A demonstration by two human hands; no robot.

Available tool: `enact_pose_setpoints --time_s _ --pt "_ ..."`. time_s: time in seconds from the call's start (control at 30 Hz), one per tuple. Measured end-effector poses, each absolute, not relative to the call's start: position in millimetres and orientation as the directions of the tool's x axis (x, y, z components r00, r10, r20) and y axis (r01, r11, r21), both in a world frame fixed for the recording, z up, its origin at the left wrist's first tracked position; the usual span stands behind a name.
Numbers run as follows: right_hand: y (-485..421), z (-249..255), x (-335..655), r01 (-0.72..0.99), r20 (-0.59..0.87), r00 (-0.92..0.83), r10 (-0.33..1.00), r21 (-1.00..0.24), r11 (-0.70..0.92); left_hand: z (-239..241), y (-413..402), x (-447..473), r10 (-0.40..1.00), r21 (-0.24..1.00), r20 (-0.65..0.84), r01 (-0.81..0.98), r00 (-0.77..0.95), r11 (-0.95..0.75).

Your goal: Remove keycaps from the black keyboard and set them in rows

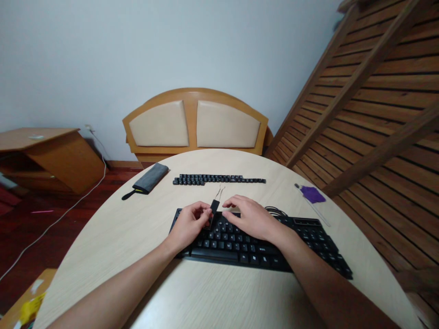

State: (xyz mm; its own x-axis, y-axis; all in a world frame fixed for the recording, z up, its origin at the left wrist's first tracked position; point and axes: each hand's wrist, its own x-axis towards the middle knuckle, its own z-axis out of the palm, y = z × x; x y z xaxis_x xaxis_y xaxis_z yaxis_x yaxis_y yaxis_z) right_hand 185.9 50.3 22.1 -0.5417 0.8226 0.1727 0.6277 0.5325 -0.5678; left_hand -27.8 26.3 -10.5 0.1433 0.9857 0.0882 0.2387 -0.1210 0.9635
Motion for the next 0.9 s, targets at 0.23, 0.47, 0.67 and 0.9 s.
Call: enact_pose_setpoints --time_s 0.23,0.47,0.67,0.9 --pt "36.3 30.9 190.0 0.635 -0.054 -0.696 0.716 -0.512 0.579 -4.8 19.8 -36.6 0.997 0.982 0.066 0.175 0.050 -0.074" --pt "37.5 26.9 185.2 0.618 -0.004 -0.709 0.706 -0.486 0.618 0.2 14.3 -35.7 0.994 0.996 0.083 0.020 0.072 -0.085" --pt "36.8 27.8 185.7 0.672 -0.001 -0.663 0.749 -0.442 0.594 -2.5 10.1 -31.8 0.989 0.995 0.100 0.006 0.106 -0.101" --pt "45.5 17.1 184.9 0.577 0.129 -0.700 0.702 -0.477 0.663 -8.3 7.2 -27.4 0.980 0.991 0.133 -0.027 0.151 -0.131"
